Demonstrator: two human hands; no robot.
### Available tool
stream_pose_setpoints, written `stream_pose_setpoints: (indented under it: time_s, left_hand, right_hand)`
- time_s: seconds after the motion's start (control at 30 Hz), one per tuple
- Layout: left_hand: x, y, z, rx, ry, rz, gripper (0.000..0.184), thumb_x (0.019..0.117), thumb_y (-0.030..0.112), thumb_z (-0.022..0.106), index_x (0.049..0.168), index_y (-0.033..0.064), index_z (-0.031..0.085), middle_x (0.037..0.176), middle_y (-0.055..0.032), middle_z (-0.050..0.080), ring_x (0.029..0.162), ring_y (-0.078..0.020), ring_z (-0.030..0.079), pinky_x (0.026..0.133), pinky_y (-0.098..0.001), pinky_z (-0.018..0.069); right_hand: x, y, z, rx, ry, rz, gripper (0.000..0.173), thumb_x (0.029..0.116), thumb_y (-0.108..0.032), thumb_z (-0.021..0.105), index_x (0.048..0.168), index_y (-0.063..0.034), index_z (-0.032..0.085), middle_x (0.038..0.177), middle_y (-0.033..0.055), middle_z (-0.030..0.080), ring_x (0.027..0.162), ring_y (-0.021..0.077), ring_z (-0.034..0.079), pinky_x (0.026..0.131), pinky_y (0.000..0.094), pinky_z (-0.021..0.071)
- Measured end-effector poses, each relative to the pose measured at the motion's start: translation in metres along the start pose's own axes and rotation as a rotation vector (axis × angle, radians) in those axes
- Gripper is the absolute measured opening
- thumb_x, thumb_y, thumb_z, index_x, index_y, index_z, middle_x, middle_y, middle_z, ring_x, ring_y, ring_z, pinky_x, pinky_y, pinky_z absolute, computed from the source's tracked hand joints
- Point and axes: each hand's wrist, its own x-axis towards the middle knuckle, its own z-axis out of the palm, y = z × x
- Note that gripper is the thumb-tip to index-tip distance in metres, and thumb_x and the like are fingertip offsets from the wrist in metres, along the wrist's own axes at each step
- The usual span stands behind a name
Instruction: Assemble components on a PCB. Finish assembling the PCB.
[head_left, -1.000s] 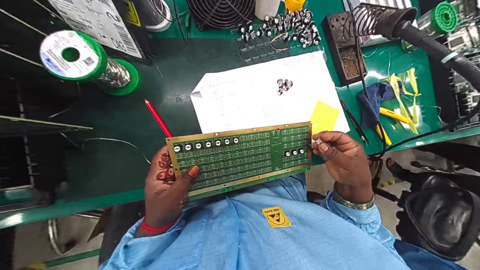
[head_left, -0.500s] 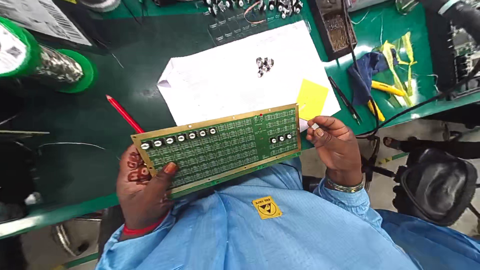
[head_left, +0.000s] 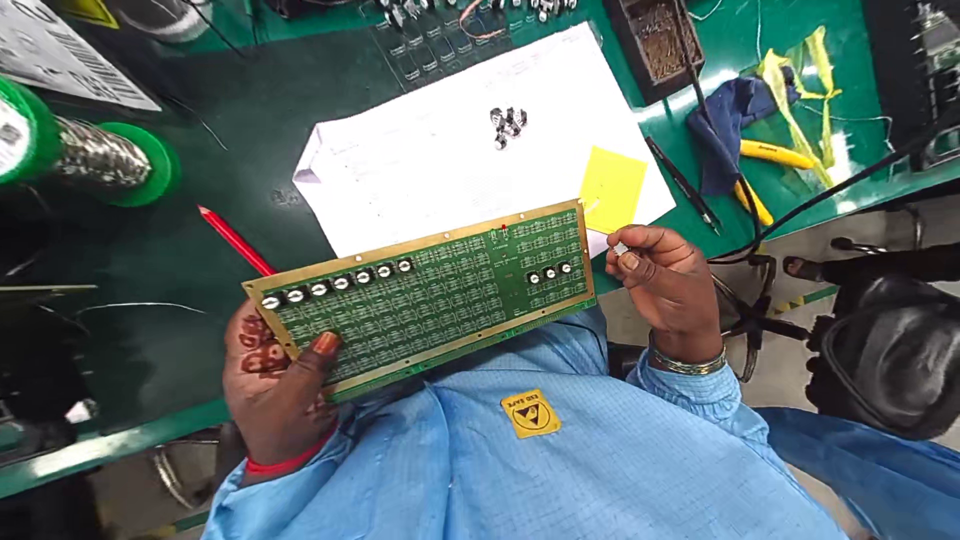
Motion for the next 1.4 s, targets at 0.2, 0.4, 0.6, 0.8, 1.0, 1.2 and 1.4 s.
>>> stream_pose_setpoints:
  time_s: [0.2, 0.4, 0.6, 0.8, 1.0, 1.2, 1.4]
  left_hand:
    - [0.001, 0.0, 0.002, -0.009, -0.002, 0.0, 0.053, 0.0877, -0.001, 0.06, 0.136, 0.0084, 0.041, 0.119, 0.014, 0.069, 0.109, -0.0043, 0.067, 0.096, -0.0241, 0.0569]
    - [-0.001, -0.003, -0.001, -0.025, -0.005, 0.028, 0.055, 0.0876, -0.001, 0.062, 0.137, 0.0086, 0.041, 0.12, 0.013, 0.069, 0.11, -0.0054, 0.067, 0.097, -0.025, 0.0566]
    - [-0.001, -0.003, -0.001, -0.028, -0.002, 0.03, 0.055, 0.0879, 0.002, 0.065, 0.137, 0.0098, 0.042, 0.12, 0.0136, 0.069, 0.11, -0.0052, 0.067, 0.097, -0.0252, 0.0565]
    - [-0.002, -0.003, -0.001, -0.027, 0.001, 0.037, 0.054, 0.0884, 0.003, 0.066, 0.137, 0.0099, 0.042, 0.119, 0.0145, 0.069, 0.11, -0.0046, 0.067, 0.096, -0.0245, 0.057]
    - [-0.002, -0.002, 0.0, -0.031, 0.002, 0.036, 0.055, 0.0883, 0.004, 0.068, 0.137, 0.0113, 0.043, 0.119, 0.0159, 0.069, 0.11, -0.0033, 0.067, 0.096, -0.0235, 0.0567]
    - [-0.002, -0.001, 0.0, -0.001, 0.014, 0.033, 0.055, 0.0873, 0.003, 0.067, 0.136, 0.0104, 0.043, 0.12, 0.0165, 0.068, 0.111, -0.0027, 0.066, 0.097, -0.0235, 0.056]
    - [-0.002, 0.0, 0.003, -0.009, 0.022, 0.025, 0.054, 0.0873, 0.003, 0.066, 0.136, 0.0109, 0.044, 0.118, 0.0169, 0.069, 0.109, -0.0022, 0.067, 0.096, -0.0226, 0.0566]
  right_hand:
    - [0.001, 0.001, -0.002, -0.017, -0.031, -0.015, 0.021, 0.0896, -0.006, 0.075, 0.109, -0.0111, 0.076, 0.106, 0.0007, 0.074, 0.087, 0.0079, 0.07, 0.081, 0.0272, 0.0607]
    - [0.0, 0.001, -0.002, 0.007, -0.047, -0.016, 0.025, 0.0904, -0.005, 0.074, 0.114, -0.0119, 0.074, 0.107, 0.0004, 0.074, 0.089, 0.0079, 0.07, 0.083, 0.0266, 0.0608]
    - [0.0, 0.002, -0.001, -0.03, -0.057, -0.029, 0.024, 0.0927, -0.005, 0.071, 0.116, -0.0108, 0.073, 0.105, -0.0007, 0.073, 0.087, 0.0068, 0.07, 0.081, 0.026, 0.0608]
    - [-0.003, 0.001, 0.004, -0.146, -0.022, -0.035, 0.024, 0.0945, -0.002, 0.065, 0.116, -0.0123, 0.072, 0.104, -0.0031, 0.073, 0.086, 0.0064, 0.07, 0.082, 0.0273, 0.0618]
    - [-0.004, 0.002, 0.01, -0.254, -0.008, -0.053, 0.024, 0.0957, -0.001, 0.063, 0.115, -0.0125, 0.071, 0.104, -0.0036, 0.072, 0.087, 0.0067, 0.07, 0.082, 0.0268, 0.062]
    - [-0.005, 0.005, 0.014, -0.54, 0.06, -0.185, 0.019, 0.0947, -0.001, 0.063, 0.11, -0.0079, 0.072, 0.11, -0.0013, 0.063, 0.092, 0.0056, 0.066, 0.08, 0.024, 0.0604]
    - [-0.005, 0.018, 0.011, -0.906, 0.065, -0.416, 0.018, 0.098, -0.005, 0.06, 0.099, -0.0086, 0.078, 0.109, 0.0065, 0.06, 0.099, 0.0065, 0.06, 0.085, 0.0207, 0.0545]
